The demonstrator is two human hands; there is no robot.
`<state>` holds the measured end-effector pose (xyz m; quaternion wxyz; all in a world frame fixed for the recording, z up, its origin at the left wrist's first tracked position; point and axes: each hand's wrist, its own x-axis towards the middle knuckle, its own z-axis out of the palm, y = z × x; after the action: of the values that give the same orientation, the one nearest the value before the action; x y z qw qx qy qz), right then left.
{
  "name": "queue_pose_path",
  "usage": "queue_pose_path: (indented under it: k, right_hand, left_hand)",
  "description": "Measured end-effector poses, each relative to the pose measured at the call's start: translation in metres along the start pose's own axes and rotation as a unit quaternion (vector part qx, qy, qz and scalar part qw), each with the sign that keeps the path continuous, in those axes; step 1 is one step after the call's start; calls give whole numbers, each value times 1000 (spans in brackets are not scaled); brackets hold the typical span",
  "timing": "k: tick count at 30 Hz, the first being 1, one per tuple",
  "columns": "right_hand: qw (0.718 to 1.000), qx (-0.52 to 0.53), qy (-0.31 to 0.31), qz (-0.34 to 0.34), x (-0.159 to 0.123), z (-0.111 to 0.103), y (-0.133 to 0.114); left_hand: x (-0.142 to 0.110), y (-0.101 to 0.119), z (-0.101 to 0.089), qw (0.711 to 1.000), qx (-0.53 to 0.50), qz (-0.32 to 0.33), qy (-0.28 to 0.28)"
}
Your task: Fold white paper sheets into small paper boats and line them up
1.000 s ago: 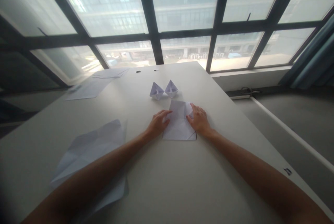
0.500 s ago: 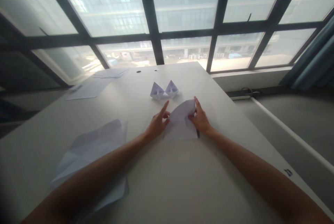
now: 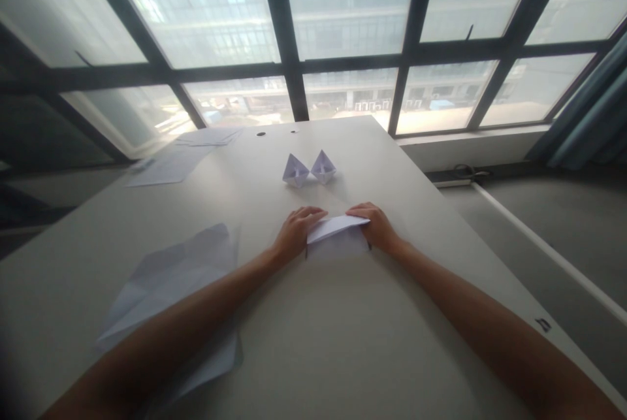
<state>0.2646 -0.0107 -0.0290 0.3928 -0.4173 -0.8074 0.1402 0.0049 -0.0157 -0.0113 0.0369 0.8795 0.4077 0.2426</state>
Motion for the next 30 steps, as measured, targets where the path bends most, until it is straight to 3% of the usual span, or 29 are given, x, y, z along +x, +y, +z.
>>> queue_pose_path:
  k: [8,16,20,23,27,30]
  right_hand:
    - [999,-48,9,14,-1,-1,12]
    - [996,-77,-46,-22,-2,-2,17]
    - [994,-105,-44,6,0,-5,27]
    - [992,-120,8,44,1,-6,30]
    - [992,-105,67,30,2,-3,11]
    - [991,-128,-20,-30,0,6,-12]
  left_hand:
    - [-1,14,-2,998,-51,45,18]
    - [-2,17,-3,984,-50,96,-144]
    - [-2,14,2,984,-39,95,-145]
    - [-3,14,6,985,-19,92,-142]
    - [-4,14,10,985,3,85,-150]
    - [-3,16,12,985,11,78,-152]
